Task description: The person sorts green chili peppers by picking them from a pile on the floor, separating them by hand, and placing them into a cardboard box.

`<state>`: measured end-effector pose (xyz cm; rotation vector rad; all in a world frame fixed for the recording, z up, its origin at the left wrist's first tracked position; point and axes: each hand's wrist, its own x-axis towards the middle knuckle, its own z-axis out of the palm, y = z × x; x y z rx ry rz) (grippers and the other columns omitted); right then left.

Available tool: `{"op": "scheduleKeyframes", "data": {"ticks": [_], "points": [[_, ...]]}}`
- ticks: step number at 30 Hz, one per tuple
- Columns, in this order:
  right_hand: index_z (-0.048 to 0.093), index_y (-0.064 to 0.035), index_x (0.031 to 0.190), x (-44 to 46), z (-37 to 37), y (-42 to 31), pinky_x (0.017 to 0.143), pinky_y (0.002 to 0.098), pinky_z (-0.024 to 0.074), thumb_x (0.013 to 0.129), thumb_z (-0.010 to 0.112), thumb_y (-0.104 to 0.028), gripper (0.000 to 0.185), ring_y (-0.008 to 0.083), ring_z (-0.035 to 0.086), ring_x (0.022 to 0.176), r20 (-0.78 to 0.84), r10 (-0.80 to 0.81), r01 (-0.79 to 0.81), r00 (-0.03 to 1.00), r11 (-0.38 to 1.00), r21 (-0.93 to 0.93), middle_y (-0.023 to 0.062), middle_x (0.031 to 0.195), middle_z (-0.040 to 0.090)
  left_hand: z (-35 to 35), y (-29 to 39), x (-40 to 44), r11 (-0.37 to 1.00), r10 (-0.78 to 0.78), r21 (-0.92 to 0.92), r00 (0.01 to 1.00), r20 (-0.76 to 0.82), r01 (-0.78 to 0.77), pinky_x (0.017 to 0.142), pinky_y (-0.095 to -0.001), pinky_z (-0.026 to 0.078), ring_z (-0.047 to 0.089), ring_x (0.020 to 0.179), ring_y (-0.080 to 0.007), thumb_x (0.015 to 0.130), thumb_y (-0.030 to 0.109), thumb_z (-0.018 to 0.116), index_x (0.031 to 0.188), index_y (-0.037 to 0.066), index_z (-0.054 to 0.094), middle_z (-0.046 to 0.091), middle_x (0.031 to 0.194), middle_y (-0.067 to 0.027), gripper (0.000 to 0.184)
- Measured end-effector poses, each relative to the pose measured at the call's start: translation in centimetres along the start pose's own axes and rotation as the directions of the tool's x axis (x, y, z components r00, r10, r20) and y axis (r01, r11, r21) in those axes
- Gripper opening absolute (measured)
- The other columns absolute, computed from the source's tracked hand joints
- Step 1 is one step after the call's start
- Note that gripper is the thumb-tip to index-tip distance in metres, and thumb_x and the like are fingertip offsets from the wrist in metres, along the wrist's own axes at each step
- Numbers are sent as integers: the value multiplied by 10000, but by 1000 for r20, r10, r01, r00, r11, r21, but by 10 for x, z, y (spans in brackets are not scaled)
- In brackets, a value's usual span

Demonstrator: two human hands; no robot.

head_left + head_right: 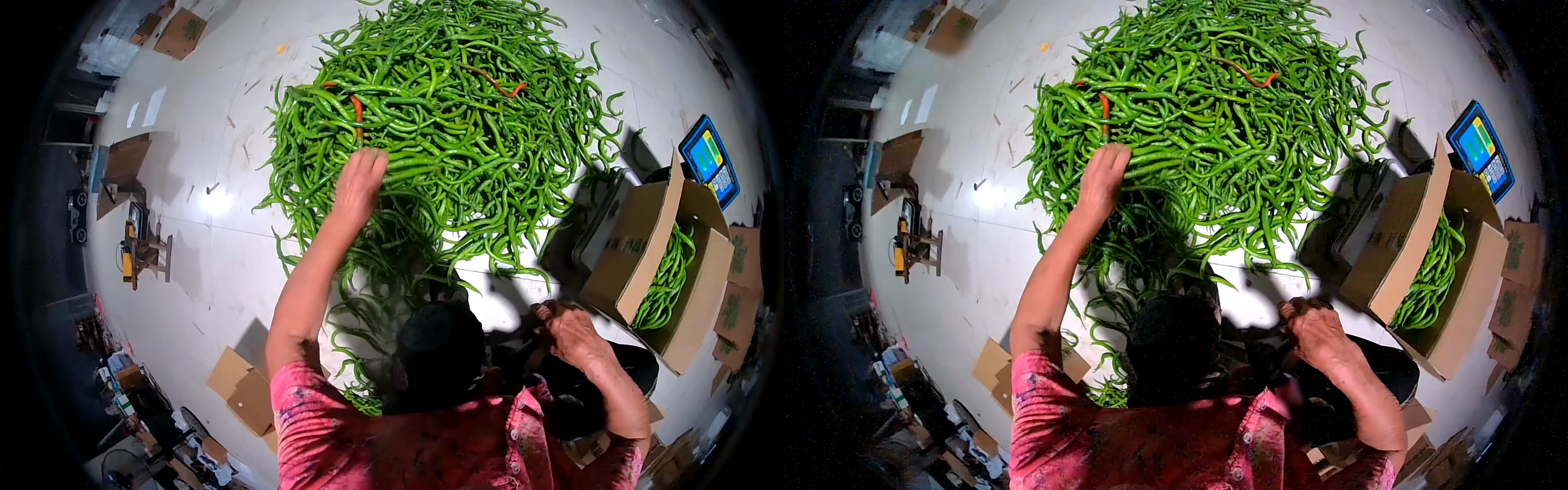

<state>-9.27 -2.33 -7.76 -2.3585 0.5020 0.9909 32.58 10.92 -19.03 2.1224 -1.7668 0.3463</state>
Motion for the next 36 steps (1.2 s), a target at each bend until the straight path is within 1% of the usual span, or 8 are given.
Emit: {"op": "scheduleKeyframes", "data": {"ticks": [4, 7, 13, 15, 23, 29, 32, 36], "points": [[523, -64, 1224, -1, 3, 4, 837, 457, 477, 685, 767, -107, 593, 388, 578, 1024, -39, -29, 29, 999, 1000, 9, 176, 1163, 582, 36, -12, 8, 934, -162, 345, 970, 182, 91, 774, -422, 396, 531, 943, -267, 696, 11, 620, 1030, 96, 588, 575, 950, -83, 347], [521, -56, 1219, -2, 1, 3, 851, 455, 478, 675, 766, -88, 597, 384, 574, 1041, -22, -31, 32, 999, 999, 15, 177, 1170, 578, 40, -10, 16, 955, -135, 283, 981, 139, 91, 761, -429, 378, 522, 903, -273, 656, 22, 664, 972, 96, 574, 552, 883, -76, 336], [516, -23, 1204, -8, -9, -2, 842, 447, 488, 743, 709, -106, 506, 388, 575, 1033, -141, -108, 116, 984, 992, 48, 187, 1142, 577, -38, 39, 36, 924, -246, -290, 968, 43, 248, 813, -368, 473, 630, 889, -304, 779, -1, 641, 1118, 22, 556, 634, 956, -145, 350], [518, -28, 1196, -9, -15, -4, 793, 468, 490, 770, 681, -114, 464, 403, 582, 996, -126, -110, 119, 986, 991, 68, 187, 1117, 583, -69, 56, 53, 493, -545, -643, 785, 296, 585, 774, -309, 495, 650, 832, -195, 850, 85, 658, 1136, 10, 550, 645, 937, -92, 314], [543, -24, 1132, -23, -20, -6, 753, 477, 494, 792, 653, -102, 366, 404, 600, 930, -273, -131, 162, 953, 982, 95, 180, 1055, 596, -104, 60, 71, -472, -358, -821, 782, 511, 320, 827, -336, 532, 612, 861, -179, 925, 95, 578, 1281, -17, 466, 591, 968, -87, 389], [533, -13, 1232, -34, -19, 2, 825, 486, 485, 866, 605, -143, 395, 407, 591, 991, -422, -200, 313, 885, 924, 219, 200, 1112, 604, -101, 91, 79, -713, -168, -659, 854, 492, 240, 889, -385, 504, 578, 870, -193, 935, 101, 562, 1286, -24, 437, 529, 971, -89, 393], [537, -6, 1233, -39, -16, 5, 780, 479, 509, 870, 596, -134, 389, 396, 611, 939, -575, -251, 408, 779, 899, 161, 208, 1048, 613, -106, 124, 94, -680, -150, -679, 853, 499, 278, 823, -369, 519, 582, 867, -207, 933, 114, 567, 1281, -31, 450, 549, 965, -103, 395], [580, -2, 1144, -47, -4, 7, 776, 430, 516, 840, 597, -116, 325, 361, 618, 924, -477, -236, 342, 846, 928, 147, 199, 1013, 619, -116, 180, 126, -617, -129, -709, 844, 520, 343, 782, -358, 534, 605, 861, -215, 944, 109, 545, 1272, -59, 458, 581, 939, -114, 378]]}}
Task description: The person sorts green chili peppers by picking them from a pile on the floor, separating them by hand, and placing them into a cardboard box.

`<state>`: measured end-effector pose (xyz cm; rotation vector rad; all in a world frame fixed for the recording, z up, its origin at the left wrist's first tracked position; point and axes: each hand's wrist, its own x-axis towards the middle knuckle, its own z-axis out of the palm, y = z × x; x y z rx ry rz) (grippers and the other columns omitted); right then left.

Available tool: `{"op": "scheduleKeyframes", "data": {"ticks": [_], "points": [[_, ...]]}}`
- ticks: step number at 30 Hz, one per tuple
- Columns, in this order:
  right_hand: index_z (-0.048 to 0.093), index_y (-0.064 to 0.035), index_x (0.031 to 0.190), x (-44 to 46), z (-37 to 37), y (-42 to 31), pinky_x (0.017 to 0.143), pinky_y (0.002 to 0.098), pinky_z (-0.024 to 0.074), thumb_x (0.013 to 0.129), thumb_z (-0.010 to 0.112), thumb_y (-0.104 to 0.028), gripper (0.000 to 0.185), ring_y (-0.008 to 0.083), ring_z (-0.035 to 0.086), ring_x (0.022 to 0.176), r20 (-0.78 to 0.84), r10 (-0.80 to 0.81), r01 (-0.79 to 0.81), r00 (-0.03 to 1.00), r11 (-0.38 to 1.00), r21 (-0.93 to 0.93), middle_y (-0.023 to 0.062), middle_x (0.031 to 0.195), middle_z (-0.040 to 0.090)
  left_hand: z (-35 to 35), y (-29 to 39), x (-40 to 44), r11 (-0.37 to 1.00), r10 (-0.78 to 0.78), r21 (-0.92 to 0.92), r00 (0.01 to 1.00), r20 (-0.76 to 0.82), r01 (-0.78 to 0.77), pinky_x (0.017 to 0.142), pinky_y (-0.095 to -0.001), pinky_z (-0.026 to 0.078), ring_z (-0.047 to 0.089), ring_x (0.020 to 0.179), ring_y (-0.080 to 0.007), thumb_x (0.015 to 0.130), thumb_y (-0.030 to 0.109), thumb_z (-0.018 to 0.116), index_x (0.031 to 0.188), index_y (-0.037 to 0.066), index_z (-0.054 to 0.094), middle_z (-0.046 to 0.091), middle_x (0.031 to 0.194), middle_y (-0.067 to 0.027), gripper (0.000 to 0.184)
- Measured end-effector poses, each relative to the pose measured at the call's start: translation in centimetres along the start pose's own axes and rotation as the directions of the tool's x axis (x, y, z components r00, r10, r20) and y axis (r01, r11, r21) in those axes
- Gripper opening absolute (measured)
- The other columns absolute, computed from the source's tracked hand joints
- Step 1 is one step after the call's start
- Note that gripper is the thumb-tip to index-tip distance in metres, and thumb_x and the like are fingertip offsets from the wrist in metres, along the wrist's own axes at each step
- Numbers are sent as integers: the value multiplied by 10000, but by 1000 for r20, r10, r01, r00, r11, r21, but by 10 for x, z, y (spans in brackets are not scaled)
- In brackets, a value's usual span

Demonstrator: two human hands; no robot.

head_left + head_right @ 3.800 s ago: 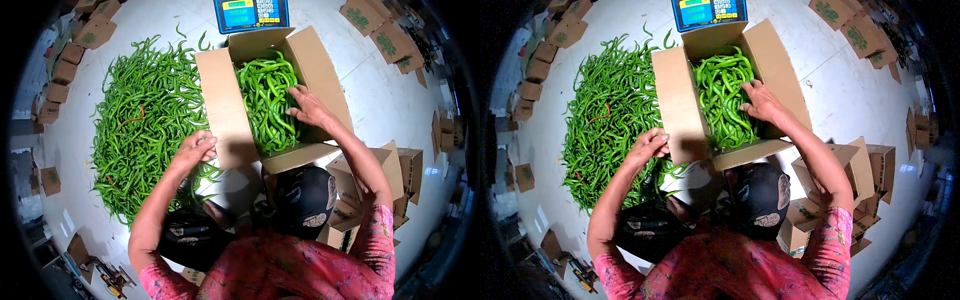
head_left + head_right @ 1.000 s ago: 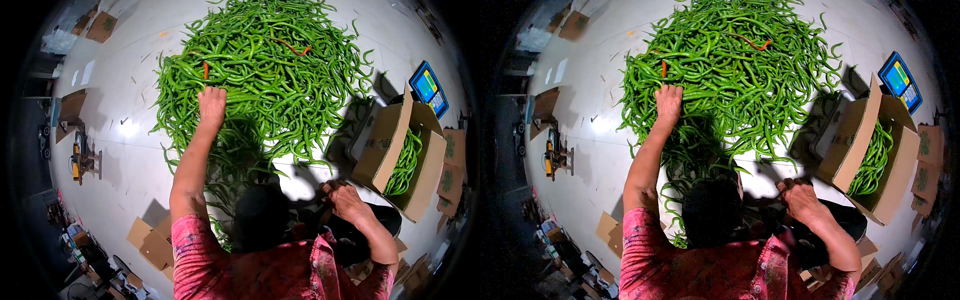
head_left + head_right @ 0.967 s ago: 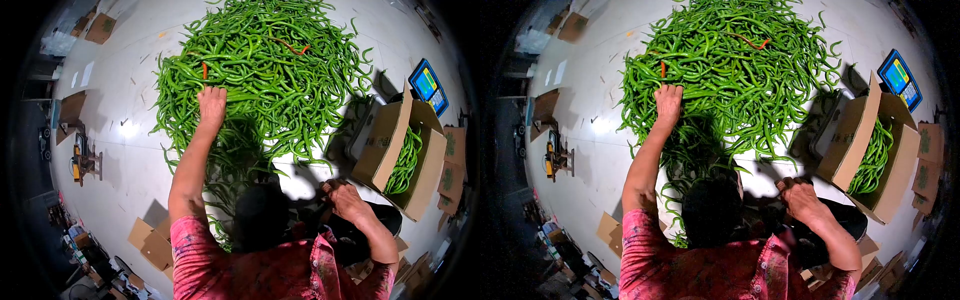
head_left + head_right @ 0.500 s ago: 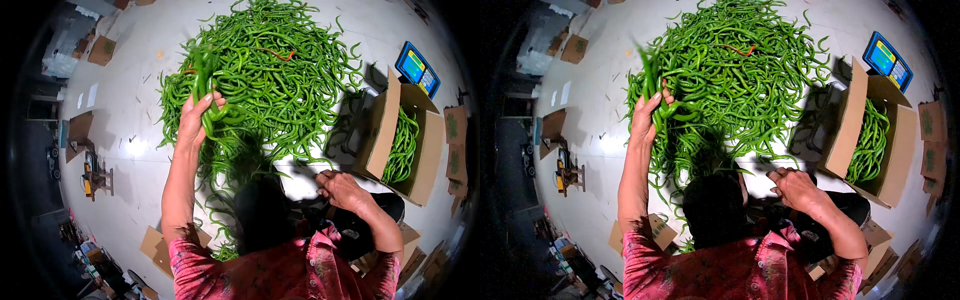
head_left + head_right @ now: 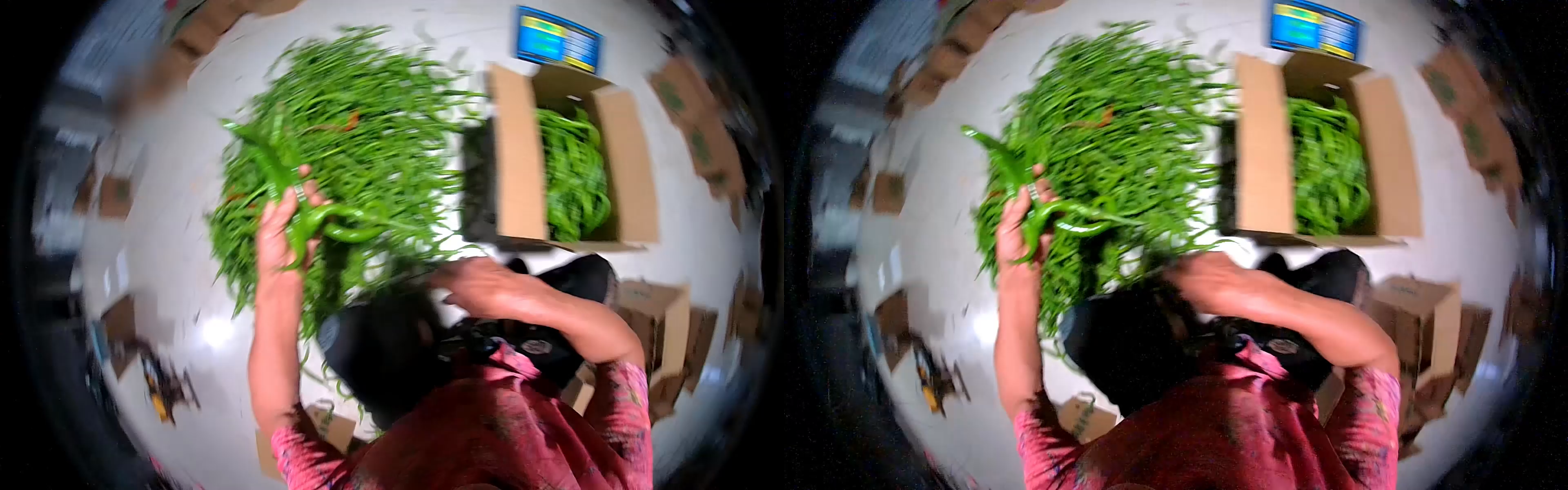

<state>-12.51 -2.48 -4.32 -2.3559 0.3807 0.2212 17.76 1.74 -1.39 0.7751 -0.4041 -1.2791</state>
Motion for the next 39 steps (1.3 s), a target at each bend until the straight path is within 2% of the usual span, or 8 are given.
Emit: {"op": "scheduleKeyframes", "data": {"ticks": [3, 6, 11, 20, 23, 26, 36, 39], "points": [[591, -24, 1021, -12, -11, -10, 715, 448, 518, 810, 606, -152, 247, 348, 635, 861, 119, -3, 21, 993, 989, -149, 176, 945, 631, 69, -18, 21, 996, -90, -14, 982, 167, 93, 793, -364, 557, 607, 847, -198, 953, 108, 528, 1303, -42, 432, 585, 950, -106, 393], [608, -34, 1006, -22, 25, 11, 726, 451, 514, 807, 604, -179, 246, 347, 643, 860, -218, -150, 133, 964, 987, -92, 171, 908, 642, 141, -49, 48, 978, -205, 31, 926, 317, 206, 815, -353, 563, 630, 888, -205, 958, 109, 512, 1289, -39, 454, 607, 965, -110, 367], [592, -12, 1044, -24, 0, 5, 801, 403, 516, 833, 587, -220, 296, 329, 639, 925, 76, 58, -46, 995, 987, -153, 180, 1002, 633, 217, -117, 83, 919, -297, 355, 896, 329, 174, 961, -323, 425, 543, 1149, -196, 964, 240, 558, 1323, 0, 460, 573, 1238, -134, 443], [565, -13, 1073, -62, -10, 0, 784, 408, 466, 710, 602, -28, 365, 310, 580, 882, -143, 43, -71, 989, 977, -202, 140, 934, 573, -87, -72, 2, 513, -63, 818, 962, -267, 261, 778, -296, 497, 624, 855, -180, 866, 198, 652, 1184, -34, 569, 664, 986, -108, 402], [568, 13, 1161, -53, -16, -10, 819, 404, 470, 718, 565, -3, 443, 309, 593, 916, -27, 47, -52, 999, 974, -219, 163, 979, 591, -216, -52, -63, 47, 237, 902, 872, -427, 429, 790, -348, 492, 617, 886, -271, 771, 125, 709, 1192, 0, 570, 649, 1004, -159, 460], [561, 24, 1191, -40, -10, -11, 847, 410, 468, 724, 559, 4, 468, 319, 597, 950, 27, 61, -52, 998, 966, -254, 182, 1025, 600, -252, -55, -105, -543, 345, 737, 907, -240, 402, 916, -423, 432, 483, 1145, -369, 651, 50, 747, 1320, 49, 457, 519, 1206, -187, 729], [565, 13, 1185, -4, 9, 3, 872, 427, 474, 722, 605, -16, 466, 354, 584, 1005, 128, 185, -135, 974, 935, -327, 196, 1090, 596, -258, -94, -19, -808, 92, 584, 962, 258, -80, 965, -476, 346, 439, 1203, -363, 758, -10, 568, 1399, 69, 364, 469, 1257, -178, 677], [561, 21, 1191, 0, 10, 6, 875, 440, 469, 768, 556, -22, 426, 366, 580, 1006, 160, 205, -149, 966, 940, -308, 216, 1108, 588, -257, -92, -6, -719, 23, 695, 1000, 19, 4, 917, -472, 362, 474, 1102, -354, 742, -11, 588, 1420, 77, 341, 487, 1135, -170, 727]]}}
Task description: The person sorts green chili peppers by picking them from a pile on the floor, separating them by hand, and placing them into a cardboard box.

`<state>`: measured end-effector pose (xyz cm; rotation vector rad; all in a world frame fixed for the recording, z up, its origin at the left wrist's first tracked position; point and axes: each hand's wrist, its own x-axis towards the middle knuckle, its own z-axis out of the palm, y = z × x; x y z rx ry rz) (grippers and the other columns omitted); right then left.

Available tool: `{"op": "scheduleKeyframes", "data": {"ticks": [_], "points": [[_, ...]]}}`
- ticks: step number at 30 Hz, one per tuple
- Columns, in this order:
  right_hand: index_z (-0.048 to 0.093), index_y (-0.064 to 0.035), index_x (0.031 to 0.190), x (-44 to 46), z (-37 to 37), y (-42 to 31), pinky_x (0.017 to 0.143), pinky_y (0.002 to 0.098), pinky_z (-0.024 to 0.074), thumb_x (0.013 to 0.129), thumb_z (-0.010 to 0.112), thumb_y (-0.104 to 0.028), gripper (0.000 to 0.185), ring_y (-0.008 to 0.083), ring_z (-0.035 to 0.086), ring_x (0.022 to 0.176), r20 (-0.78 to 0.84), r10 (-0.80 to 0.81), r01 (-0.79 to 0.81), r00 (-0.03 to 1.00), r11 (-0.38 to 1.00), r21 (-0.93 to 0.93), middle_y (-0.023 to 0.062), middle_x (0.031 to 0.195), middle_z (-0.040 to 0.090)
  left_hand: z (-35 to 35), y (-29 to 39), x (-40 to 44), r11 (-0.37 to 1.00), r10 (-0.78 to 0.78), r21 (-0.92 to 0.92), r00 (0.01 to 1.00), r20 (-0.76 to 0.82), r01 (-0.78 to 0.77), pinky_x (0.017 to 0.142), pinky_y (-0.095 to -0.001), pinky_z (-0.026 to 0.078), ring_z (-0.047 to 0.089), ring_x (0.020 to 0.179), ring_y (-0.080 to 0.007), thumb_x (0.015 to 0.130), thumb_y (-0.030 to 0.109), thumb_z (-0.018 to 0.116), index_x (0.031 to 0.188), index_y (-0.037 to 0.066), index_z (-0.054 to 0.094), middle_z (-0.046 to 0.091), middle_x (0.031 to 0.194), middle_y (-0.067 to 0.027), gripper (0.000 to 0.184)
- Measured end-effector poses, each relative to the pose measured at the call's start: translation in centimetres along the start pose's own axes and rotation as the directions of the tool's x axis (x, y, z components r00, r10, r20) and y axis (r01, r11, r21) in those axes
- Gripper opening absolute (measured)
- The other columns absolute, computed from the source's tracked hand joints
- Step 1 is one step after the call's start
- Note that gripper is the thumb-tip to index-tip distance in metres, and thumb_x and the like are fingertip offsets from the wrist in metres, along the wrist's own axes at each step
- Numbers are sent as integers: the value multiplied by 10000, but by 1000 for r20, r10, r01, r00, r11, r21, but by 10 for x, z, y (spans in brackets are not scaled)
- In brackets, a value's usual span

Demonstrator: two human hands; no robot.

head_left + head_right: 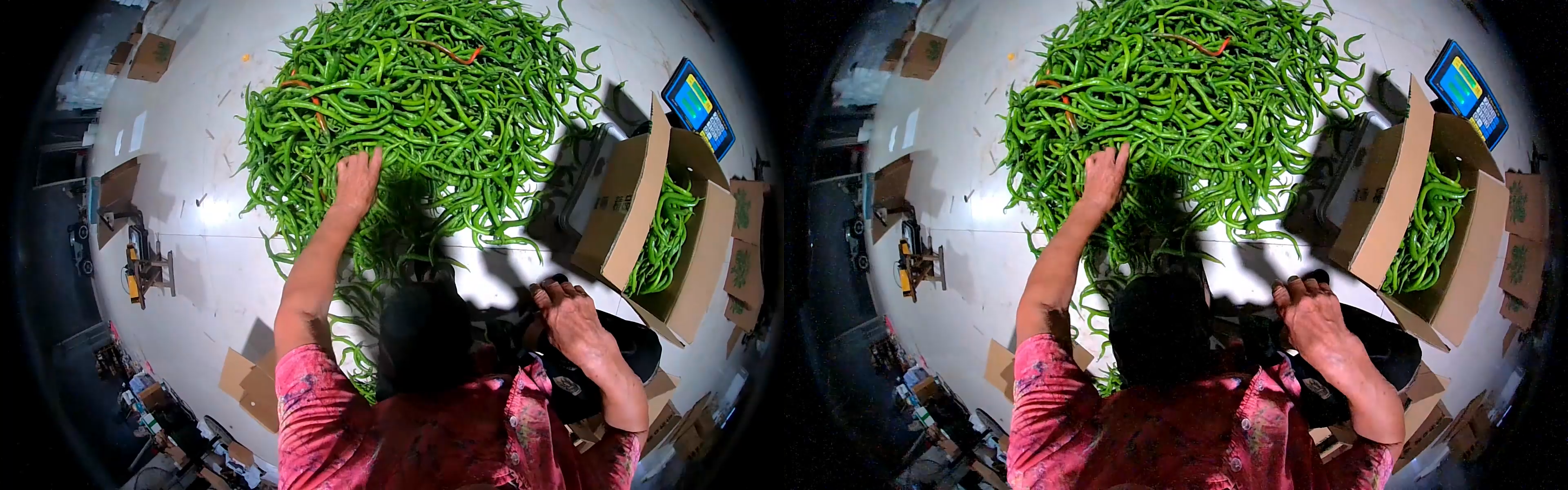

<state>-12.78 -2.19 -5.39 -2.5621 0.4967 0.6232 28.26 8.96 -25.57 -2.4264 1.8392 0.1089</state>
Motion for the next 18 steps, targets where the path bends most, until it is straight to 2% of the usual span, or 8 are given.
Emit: {"op": "scheduleKeyframes", "data": {"ticks": [1, 4, 5, 8, 9, 12, 15, 18], "points": [[561, 19, 1191, 0, 2, 1, 878, 439, 469, 785, 542, -27, 409, 364, 579, 1011, -4, -5, 5, 1000, 1000, -9, 215, 1112, 587, 0, -2, 0, 997, 68, -18, 998, -18, -69, 870, -456, 375, 482, 1012, -336, 729, -17, 600, 1448, 86, 310, 479, 1035, -150, 782], [562, 16, 1192, 3, 2, -2, 885, 440, 467, 831, 504, -40, 370, 358, 576, 1027, -1, -22, 22, 1000, 999, -32, 211, 1125, 584, -3, -1, -18, 983, 167, 49, 975, 147, -176, 892, -446, 379, 474, 1072, -343, 730, -27, 597, 1467, 92, 292, 489, 1093, -167, 807], [562, 16, 1192, 4, 1, -3, 887, 441, 467, 845, 492, -43, 359, 356, 575, 1033, 1, -26, 26, 1000, 999, -40, 210, 1130, 583, 1, -2, -26, 974, 215, 64, 975, 58, -219, 914, -440, 378, 457, 1141, -348, 725, -25, 603, 1476, 96, 282, 488, 1146, -194, 826], [553, 16, 1205, 6, -3, -9, 889, 446, 466, 853, 486, -51, 364, 351, 573, 1044, 3, -61, 61, 998, 996, -66, 206, 1129, 582, 22, -3, -28, 977, 196, 92, 979, -54, -191, 913, -434, 378, 446, 1175, -359, 753, -12, 549, 1479, 122, 286, 470, 1225, -205, 784], [548, 15, 1210, 7, -1, -9, 888, 447, 466, 855, 484, -53, 368, 350, 573, 1042, 9, -60, 60, 998, 996, -61, 205, 1126, 582, 22, -3, -25, 969, 227, 123, 967, -119, -212, 892, -440, 383, 469, 1119, -345, 758, -2, 545, 1473, 116, 303, 495, 1159, -182, 764], [538, 10, 1222, 10, 4, -8, 882, 446, 467, 858, 479, -55, 374, 348, 573, 1038, 24, -52, 54, 998, 997, -58, 204, 1119, 582, 15, -7, -14, 967, 223, 92, 965, 138, -236, 871, -435, 389, 485, 1050, -325, 761, 18, 550, 1472, 111, 307, 510, 1074, -153, 757], [538, 7, 1216, 10, 4, -8, 871, 444, 470, 860, 475, -54, 367, 348, 572, 1033, 31, -46, 48, 998, 997, -61, 203, 1115, 581, 13, -11, -16, 942, 327, 25, 935, 133, -333, 838, -428, 394, 491, 960, -305, 740, 16, 573, 1474, 108, 306, 510, 974, -127, 786], [546, 7, 1196, 8, 6, -7, 855, 439, 471, 862, 474, -55, 347, 344, 573, 1021, 13, -49, 49, 999, 997, -60, 200, 1108, 582, 28, -15, -26, 919, 394, 55, 917, -66, -391, 814, -419, 395, 489, 924, -305, 712, 1, 593, 1476, 108, 307, 512, 937, -121, 823]]}}
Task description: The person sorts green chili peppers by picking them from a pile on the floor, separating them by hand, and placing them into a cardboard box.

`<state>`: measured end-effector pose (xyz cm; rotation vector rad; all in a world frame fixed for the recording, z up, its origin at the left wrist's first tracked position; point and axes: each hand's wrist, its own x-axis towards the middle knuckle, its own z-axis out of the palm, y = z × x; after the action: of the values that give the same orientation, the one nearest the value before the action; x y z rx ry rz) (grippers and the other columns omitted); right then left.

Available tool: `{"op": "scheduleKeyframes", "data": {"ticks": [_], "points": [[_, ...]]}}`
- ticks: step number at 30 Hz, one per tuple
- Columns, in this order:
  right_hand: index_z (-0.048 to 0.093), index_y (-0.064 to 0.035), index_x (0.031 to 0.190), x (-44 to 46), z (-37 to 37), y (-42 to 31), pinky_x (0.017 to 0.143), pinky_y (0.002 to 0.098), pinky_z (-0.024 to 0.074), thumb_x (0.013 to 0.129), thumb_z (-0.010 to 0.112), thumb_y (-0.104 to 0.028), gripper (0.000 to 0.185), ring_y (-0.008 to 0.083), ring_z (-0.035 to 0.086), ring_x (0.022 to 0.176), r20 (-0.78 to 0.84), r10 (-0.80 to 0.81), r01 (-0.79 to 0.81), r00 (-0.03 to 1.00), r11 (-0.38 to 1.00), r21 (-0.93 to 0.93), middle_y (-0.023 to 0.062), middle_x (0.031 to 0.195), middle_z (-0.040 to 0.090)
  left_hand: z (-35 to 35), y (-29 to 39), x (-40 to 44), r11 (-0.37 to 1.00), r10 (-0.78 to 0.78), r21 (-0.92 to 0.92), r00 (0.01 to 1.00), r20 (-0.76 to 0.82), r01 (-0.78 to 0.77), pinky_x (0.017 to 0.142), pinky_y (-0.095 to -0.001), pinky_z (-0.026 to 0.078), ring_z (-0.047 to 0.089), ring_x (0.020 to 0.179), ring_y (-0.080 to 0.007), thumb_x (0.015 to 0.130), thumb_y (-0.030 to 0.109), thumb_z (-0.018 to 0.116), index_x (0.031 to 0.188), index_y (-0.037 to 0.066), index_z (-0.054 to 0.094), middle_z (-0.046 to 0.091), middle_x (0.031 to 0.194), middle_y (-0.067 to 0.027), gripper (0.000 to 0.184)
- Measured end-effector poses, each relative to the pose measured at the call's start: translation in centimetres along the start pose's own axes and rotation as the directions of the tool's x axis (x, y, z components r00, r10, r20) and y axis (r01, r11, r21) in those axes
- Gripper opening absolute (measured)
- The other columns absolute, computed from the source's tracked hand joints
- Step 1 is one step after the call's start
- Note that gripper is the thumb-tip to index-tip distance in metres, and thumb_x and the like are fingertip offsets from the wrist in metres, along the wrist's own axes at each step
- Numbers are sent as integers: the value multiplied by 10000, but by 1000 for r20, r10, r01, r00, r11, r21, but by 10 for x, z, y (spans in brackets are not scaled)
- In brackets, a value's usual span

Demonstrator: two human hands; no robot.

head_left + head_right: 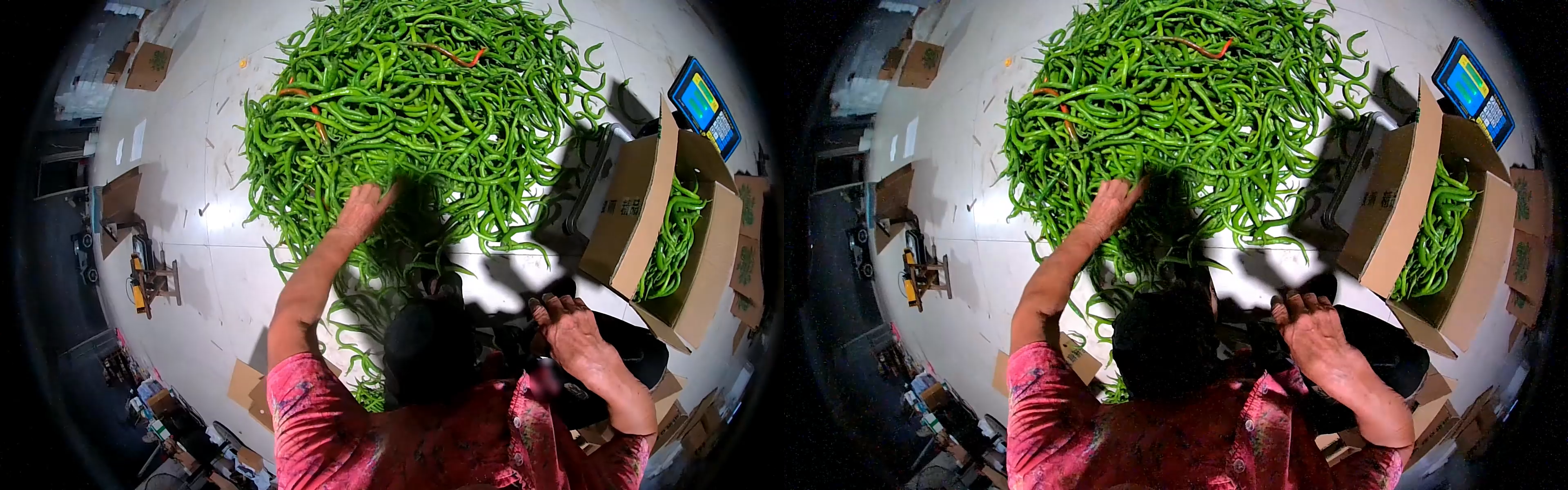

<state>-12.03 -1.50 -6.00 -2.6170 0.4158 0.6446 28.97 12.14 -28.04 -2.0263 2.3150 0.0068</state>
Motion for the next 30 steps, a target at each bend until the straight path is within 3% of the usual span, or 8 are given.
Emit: {"op": "scheduleKeyframes", "data": {"ticks": [4, 7, 14, 20, 24, 26, 27, 30], "points": [[555, 11, 1173, 0, 5, 1, 832, 429, 469, 849, 482, -58, 340, 329, 575, 992, -16, -31, 31, 999, 999, -20, 190, 1084, 586, 10, 6, 10, 996, -53, -65, 976, 209, 68, 759, -396, 389, 495, 893, -308, 699, -3, 610, 1478, 104, 318, 522, 906, -115, 839], [559, 14, 1161, 0, 1, 2, 834, 426, 461, 830, 489, -60, 346, 323, 575, 974, -1, -18, 18, 1000, 1000, -5, 187, 1064, 586, -8, 19, 11, 997, 22, -74, 985, 171, -10, 754, -387, 401, 524, 788, -280, 812, 18, 490, 1461, 164, 367, 519, 805, -97, 676], [565, 20, 1131, -1, 1, 1, 834, 419, 455, 809, 494, -65, 340, 316, 576, 949, -52, -56, 54, 997, 998, -41, 196, 1034, 588, 16, 33, 15, 996, -65, 73, 990, 126, 56, 732, -391, 393, 504, 759, -254, 800, 66, 550, 1429, 202, 421, 485, 786, -80, 656], [570, 22, 1148, 1, 3, 2, 856, 424, 464, 804, 508, -76, 363, 322, 591, 980, -52, -30, 28, 998, 999, -34, 195, 1028, 607, -37, 35, 15, 939, -222, -261, 974, 44, 225, 775, -413, 438, 581, 858, -294, 722, 58, 656, 1313, 113, 482, 564, 898, -143, 618], [583, 3, 1143, 0, 3, 1, 873, 426, 471, 807, 507, -67, 352, 329, 601, 1002, -60, -31, 29, 998, 999, -36, 200, 1049, 615, -103, 35, 38, 568, -548, -765, 833, -78, 302, 865, -382, 489, 631, 965, -299, 672, 107, 736, 1247, 61, 497, 622, 1054, -169, 625], [590, -12, 1131, 2, 0, 2, 862, 436, 483, 804, 500, -46, 341, 341, 616, 991, -33, -4, 4, 999, 1000, 0, 201, 1042, 625, -158, 35, 54, 381, -654, -842, 755, 48, 383, 898, -336, 490, 628, 1013, -254, 696, 116, 720, 1224, 47, 500, 627, 1112, -162, 576], [587, -13, 1130, 2, 0, 2, 855, 440, 486, 802, 499, -43, 341, 344, 618, 986, -38, 4, -3, 999, 1000, 11, 200, 1035, 628, -170, 28, 60, 415, -646, -840, 763, -2, 349, 859, -319, 499, 623, 933, -211, 701, 122, 729, 1223, 50, 499, 631, 1054, -122, 575], [542, -27, 1209, 1, -1, 8, 857, 441, 477, 693, 660, -68, 531, 350, 588, 987, 0, 38, -38, 999, 999, 29, 176, 1044, 587, -202, 33, 71, -214, -635, -976, 753, 172, 43, 828, -321, 512, 609, 845, -176, 735, 112, 721, 1190, 30, 503, 621, 984, -81, 511]]}}
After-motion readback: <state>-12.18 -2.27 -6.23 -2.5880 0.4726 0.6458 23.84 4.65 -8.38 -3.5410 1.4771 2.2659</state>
